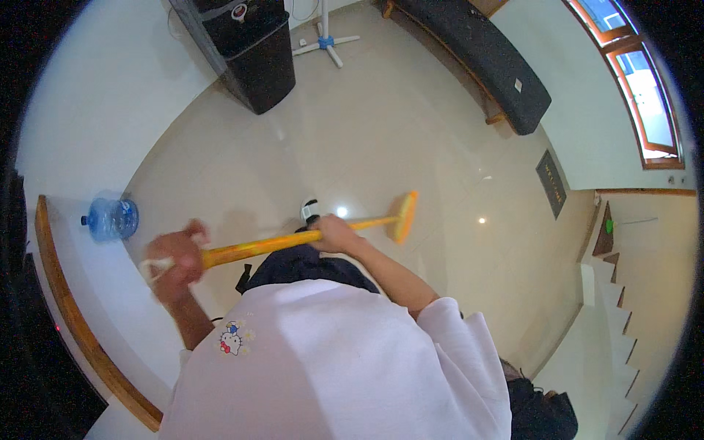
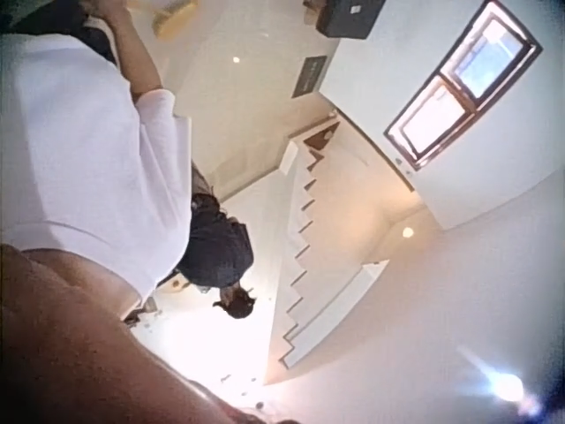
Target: Sweeping the tiled floor using a floor squeegee to collect dust and debris.
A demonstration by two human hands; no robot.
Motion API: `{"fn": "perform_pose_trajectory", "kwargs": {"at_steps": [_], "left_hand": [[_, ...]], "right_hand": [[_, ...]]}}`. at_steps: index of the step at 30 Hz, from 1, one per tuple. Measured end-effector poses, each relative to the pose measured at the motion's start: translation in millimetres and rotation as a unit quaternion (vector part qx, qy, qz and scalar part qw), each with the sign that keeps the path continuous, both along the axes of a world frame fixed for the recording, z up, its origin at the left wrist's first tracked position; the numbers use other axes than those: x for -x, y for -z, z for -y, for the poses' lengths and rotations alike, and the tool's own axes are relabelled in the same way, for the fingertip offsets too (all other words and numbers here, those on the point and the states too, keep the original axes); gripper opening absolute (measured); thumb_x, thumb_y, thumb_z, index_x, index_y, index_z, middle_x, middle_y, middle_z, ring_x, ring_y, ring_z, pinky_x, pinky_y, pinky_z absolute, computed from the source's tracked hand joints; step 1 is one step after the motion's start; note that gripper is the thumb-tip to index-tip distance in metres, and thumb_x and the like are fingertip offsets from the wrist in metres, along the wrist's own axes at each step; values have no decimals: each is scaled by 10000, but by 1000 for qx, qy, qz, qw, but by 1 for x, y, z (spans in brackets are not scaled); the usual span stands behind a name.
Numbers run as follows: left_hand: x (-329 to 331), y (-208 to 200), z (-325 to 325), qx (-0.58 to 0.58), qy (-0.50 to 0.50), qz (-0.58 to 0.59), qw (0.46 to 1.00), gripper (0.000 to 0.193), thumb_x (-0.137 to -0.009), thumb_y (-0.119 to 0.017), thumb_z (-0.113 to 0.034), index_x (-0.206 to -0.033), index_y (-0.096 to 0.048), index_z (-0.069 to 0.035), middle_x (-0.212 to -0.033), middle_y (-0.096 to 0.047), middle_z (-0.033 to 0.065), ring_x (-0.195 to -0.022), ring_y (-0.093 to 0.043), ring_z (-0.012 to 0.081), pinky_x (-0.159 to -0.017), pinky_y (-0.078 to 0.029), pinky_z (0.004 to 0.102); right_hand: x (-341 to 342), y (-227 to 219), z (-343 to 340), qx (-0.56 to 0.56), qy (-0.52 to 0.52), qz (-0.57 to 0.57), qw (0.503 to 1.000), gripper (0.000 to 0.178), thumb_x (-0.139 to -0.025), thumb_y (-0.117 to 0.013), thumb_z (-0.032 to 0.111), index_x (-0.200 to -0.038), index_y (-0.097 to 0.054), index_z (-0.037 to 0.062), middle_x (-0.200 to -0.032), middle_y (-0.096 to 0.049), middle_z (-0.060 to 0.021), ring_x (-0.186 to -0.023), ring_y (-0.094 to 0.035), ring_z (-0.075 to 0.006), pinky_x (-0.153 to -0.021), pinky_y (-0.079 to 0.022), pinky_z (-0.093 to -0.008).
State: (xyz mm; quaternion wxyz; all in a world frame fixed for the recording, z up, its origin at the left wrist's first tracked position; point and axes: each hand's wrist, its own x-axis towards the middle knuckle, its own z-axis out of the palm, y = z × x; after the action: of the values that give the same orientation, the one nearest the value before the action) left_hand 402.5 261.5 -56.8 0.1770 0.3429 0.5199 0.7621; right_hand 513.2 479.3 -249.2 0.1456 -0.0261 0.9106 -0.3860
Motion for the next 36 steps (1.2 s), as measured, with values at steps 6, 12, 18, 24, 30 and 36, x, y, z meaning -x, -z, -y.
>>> {"fn": "perform_pose_trajectory", "kwargs": {"at_steps": [6, 12, 18, 24, 30, 36], "left_hand": [[62, -87, -22, -40, 108, -247, 962, 127, -670, -603, -188, -580, -526, -142, -427, -455, -29, -394, -440, 52, -604, -371, 295], [89, -38, -88, 13, 136, -220, 966, 45, -636, -580, -121, -620, -548, -93, -442, -458, -20, -367, -400, 79, -645, -380, 290], [71, 43, -156, 83, 116, 46, 989, 51, -613, -514, -80, -623, -532, -33, -450, -462, 20, -368, -385, 90, -679, -371, 318], [92, 24, -203, 21, 8, 31, 999, 23, -598, -498, -45, -614, -511, -56, -441, -454, 25, -377, -413, 87, -663, -376, 338], [101, -77, -263, -12, -15, -245, 969, 76, -661, -509, -101, -587, -490, -106, -381, -422, -24, -292, -388, 91, -579, -377, 313], [96, -85, -350, 26, -2, -307, 951, 128, -642, -549, -126, -531, -490, -105, -366, -422, -17, -293, -397, 98, -534, -375, 309]], "right_hand": [[132, -49, 8, 107, -16, -166, 980, 193, -534, -592, 130, -680, -538, 15, -653, -520, -169, -656, -492, -331, -607, -398, -352], [124, 2, -58, 11, 19, -78, 997, 314, -547, -598, 180, -816, -556, 23, -773, -543, -149, -760, -490, -312, -692, -404, -368], [40, 41, -144, -16, 84, 57, 995, 186, -565, -578, 184, -686, -568, 43, -700, -553, -153, -663, -525, -311, -617, -421, -372], [83, 10, -203, -36, 33, 37, 998, 162, -574, -559, 181, -655, -562, 41, -668, -537, -157, -684, -520, -316, -631, -420, -384], [189, -52, -241, 23, 24, -184, 982, 166, -511, -588, 94, -593, -464, 20, -569, -485, -147, -611, -484, -324, -561, -391, -379], [222, -41, -305, 64, 11, -226, 972, 198, -498, -610, 86, -654, -503, 27, -614, -513, -123, -639, -493, -314, -616, -398, -366]]}}
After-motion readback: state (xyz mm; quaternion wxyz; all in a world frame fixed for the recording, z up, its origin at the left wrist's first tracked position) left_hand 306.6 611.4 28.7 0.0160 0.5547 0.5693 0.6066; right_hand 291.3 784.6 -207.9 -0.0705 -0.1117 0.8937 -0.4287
